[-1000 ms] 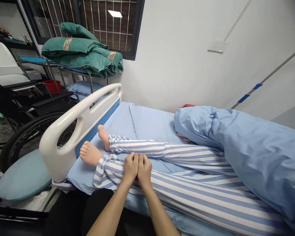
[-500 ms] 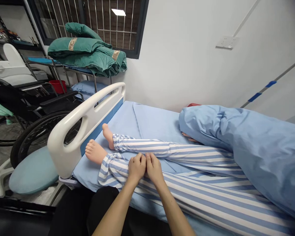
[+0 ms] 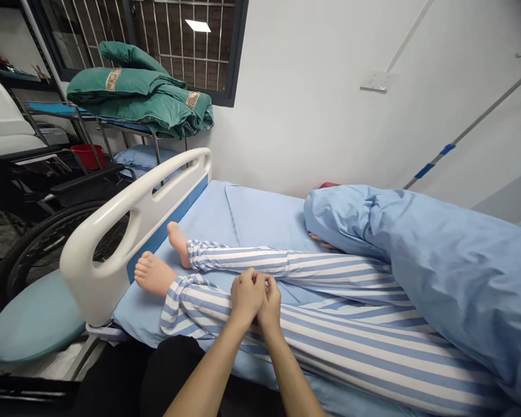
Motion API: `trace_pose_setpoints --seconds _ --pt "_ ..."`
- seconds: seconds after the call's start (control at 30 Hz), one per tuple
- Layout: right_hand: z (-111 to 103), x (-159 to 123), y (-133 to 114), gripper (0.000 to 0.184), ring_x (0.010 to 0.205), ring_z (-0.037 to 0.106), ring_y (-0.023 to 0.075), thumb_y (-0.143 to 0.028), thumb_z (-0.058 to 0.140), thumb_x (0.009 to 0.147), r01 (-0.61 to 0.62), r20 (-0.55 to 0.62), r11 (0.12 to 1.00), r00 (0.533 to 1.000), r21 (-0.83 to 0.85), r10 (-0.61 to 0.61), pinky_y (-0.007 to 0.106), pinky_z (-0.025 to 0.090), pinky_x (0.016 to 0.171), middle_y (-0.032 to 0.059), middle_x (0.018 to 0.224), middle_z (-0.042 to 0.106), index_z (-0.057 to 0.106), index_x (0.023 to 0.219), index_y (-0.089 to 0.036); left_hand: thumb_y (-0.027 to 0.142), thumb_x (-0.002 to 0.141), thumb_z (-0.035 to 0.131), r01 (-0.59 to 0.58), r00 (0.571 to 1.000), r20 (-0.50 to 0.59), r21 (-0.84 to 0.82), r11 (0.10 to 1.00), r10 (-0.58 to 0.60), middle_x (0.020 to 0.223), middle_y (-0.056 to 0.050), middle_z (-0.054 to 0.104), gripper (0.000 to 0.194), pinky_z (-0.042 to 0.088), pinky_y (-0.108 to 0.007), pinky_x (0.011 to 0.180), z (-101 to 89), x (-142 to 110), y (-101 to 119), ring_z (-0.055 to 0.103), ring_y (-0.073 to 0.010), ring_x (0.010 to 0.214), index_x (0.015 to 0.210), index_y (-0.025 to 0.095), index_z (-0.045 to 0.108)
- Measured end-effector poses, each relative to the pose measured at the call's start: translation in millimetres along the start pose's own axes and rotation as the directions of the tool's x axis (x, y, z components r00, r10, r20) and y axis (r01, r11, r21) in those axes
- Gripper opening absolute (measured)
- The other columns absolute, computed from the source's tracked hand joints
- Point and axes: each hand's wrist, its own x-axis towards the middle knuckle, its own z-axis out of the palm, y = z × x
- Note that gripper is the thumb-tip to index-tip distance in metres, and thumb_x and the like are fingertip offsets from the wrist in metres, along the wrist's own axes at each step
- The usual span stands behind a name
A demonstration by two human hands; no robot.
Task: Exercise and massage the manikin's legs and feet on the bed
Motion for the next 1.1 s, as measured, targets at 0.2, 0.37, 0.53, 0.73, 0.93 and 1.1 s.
trace_pose_setpoints --seconds 0.2,0.37,0.53,0.73,0.93,1.1 --pt "3 -3 -5 0.031 0.055 0.05 0.0136 -0.047 0.042 0.085 0.039 0.038 0.996 0.999 -0.085 -0.036 0.024 0.04 0.054 0.0006 0.064 0.056 0.052 0.08 -0.018 0.03 0.084 0.035 -0.015 0.998 -0.055 -0.147 0.989 0.007 0.056 0.001 0.052 0.031 0.031 -0.023 0.058 4.2 -1 -19 0.046 -0.0115 0.057 0.055 0.02 0.041" --pt "5 -1 -5 0.031 0.059 0.052 0.015 -0.046 0.04 0.085 0.057 0.068 0.99 0.996 -0.131 -0.048 0.026 0.041 0.058 0.0024 0.068 0.059 0.052 0.079 -0.018 0.029 0.084 0.036 0.01 0.999 -0.043 -0.107 0.994 -0.015 0.058 0.0 0.055 0.031 0.032 -0.024 0.059 3.8 0 -24 0.047 -0.0124 0.059 0.055 0.02 0.043" --pt "-6 14 -12 0.026 0.067 0.057 0.0186 -0.038 0.04 0.082 0.108 0.245 0.977 0.968 -0.182 -0.061 0.028 0.043 0.064 0.0053 0.071 0.063 0.055 0.074 -0.018 0.026 0.085 0.036 0.023 0.999 -0.041 -0.024 0.999 -0.024 0.067 -0.003 0.061 0.029 0.034 -0.025 0.064 4.6 1 -21 0.053 -0.0142 0.066 0.06 0.02 0.048" --pt "-13 13 -18 0.027 0.071 0.06 0.0186 -0.033 0.038 0.084 0.162 0.294 0.957 0.952 -0.242 -0.087 0.028 0.043 0.067 0.0058 0.078 0.067 0.061 0.083 -0.018 0.028 0.089 0.033 0.011 0.999 -0.031 0.031 0.999 -0.011 0.077 -0.005 0.065 0.029 0.036 -0.026 0.07 7.3 -1 -22 0.058 -0.0166 0.077 0.072 0.021 0.055" --pt "-8 4 -3 0.026 0.072 0.059 0.0177 -0.034 0.041 0.085 0.115 0.156 0.984 0.983 -0.137 -0.093 0.027 0.044 0.067 0.0063 0.08 0.066 0.061 0.086 -0.017 0.03 0.088 0.036 -0.005 1.0 -0.02 0.053 0.999 0.006 0.07 -0.003 0.063 0.027 0.034 -0.025 0.067 8.8 -2 -24 0.056 -0.0154 0.07 0.069 0.022 0.053" --pt "-11 6 -6 0.027 0.074 0.058 0.018 -0.036 0.04 0.085 0.093 0.14 0.991 0.987 -0.094 -0.079 0.028 0.044 0.07 0.0066 0.082 0.066 0.059 0.086 -0.016 0.027 0.085 0.037 0.032 0.999 -0.033 0.04 0.999 -0.031 0.066 -0.002 0.061 0.026 0.033 -0.025 0.063 6.7 1 -10 0.054 -0.0151 0.068 0.062 0.021 0.048"
